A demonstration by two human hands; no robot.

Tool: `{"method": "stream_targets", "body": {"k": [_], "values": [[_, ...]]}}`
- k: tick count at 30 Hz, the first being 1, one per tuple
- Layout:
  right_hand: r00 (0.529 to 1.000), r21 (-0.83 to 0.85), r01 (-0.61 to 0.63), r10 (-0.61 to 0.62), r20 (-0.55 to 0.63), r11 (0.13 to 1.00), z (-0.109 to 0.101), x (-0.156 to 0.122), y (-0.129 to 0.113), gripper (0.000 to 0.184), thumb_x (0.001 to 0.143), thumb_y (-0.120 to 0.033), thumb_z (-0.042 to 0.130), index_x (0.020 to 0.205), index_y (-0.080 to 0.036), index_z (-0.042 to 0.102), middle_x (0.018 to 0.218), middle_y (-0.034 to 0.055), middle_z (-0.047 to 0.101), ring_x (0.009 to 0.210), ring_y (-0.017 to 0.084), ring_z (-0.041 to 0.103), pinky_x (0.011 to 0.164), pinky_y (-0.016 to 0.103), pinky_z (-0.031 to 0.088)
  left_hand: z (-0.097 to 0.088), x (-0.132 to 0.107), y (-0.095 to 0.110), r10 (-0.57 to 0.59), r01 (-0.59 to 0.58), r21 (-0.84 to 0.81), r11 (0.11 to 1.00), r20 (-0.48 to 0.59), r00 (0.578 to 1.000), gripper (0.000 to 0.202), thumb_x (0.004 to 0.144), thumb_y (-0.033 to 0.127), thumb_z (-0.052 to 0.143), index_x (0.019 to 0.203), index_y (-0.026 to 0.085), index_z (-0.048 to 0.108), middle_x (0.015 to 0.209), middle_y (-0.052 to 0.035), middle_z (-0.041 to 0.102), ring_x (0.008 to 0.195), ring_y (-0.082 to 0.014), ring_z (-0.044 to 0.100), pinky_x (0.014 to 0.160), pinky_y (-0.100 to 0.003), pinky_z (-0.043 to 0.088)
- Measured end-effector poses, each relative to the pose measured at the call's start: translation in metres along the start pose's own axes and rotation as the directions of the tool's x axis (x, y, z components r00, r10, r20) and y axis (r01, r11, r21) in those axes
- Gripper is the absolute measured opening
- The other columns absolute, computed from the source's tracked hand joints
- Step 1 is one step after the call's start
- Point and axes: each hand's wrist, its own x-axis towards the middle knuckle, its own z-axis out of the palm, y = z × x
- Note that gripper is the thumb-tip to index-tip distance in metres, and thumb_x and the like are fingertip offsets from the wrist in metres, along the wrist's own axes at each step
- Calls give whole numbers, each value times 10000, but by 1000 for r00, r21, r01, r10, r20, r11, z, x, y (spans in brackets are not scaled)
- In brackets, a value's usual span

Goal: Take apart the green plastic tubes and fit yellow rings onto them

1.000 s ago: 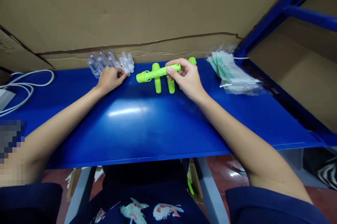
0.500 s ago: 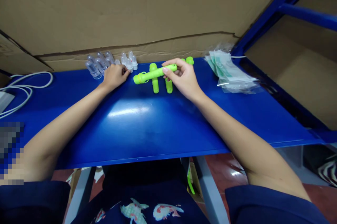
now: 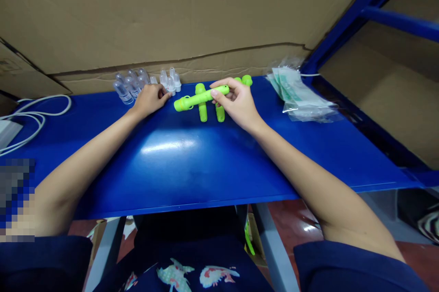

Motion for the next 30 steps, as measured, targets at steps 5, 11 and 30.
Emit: {"method": "stream_targets", "body": {"k": [5, 11, 30], "values": [[1000, -18, -6, 6, -5, 1000, 1, 0, -2, 560, 707, -799, 858, 950, -308, 738, 865, 25, 738, 714, 197, 697, 676, 396, 625, 1, -8, 5, -32, 33, 37, 999, -28, 999, 247, 1006, 274, 551, 1052, 115, 734, 1158, -215, 762, 1051, -336, 718, 940, -428, 556], [1000, -12, 1, -1, 6, 1000, 2, -1, -1, 558, 705, -792, 865, 949, -305, 743, 863, 30, 739, 723, 200, 700, 686, 402, 630, -4, -28, 20, -120, 123, 44, 991, -68, 990, 299, 1008, 251, 542, 1190, 77, 703, 1270, -258, 717, 1172, -386, 707, 1030, -492, 571], [998, -81, 34, -30, 52, 996, 0, -2, 3, 586, 776, -816, 794, 1008, -282, 731, 913, 56, 744, 761, 220, 728, 742, 445, 657, -8, -31, 42, 5, -11, 222, 975, 27, 1000, 428, 1024, 268, 459, 1405, 171, 630, 1337, -172, 730, 1185, -415, 728, 917, -504, 606]]}}
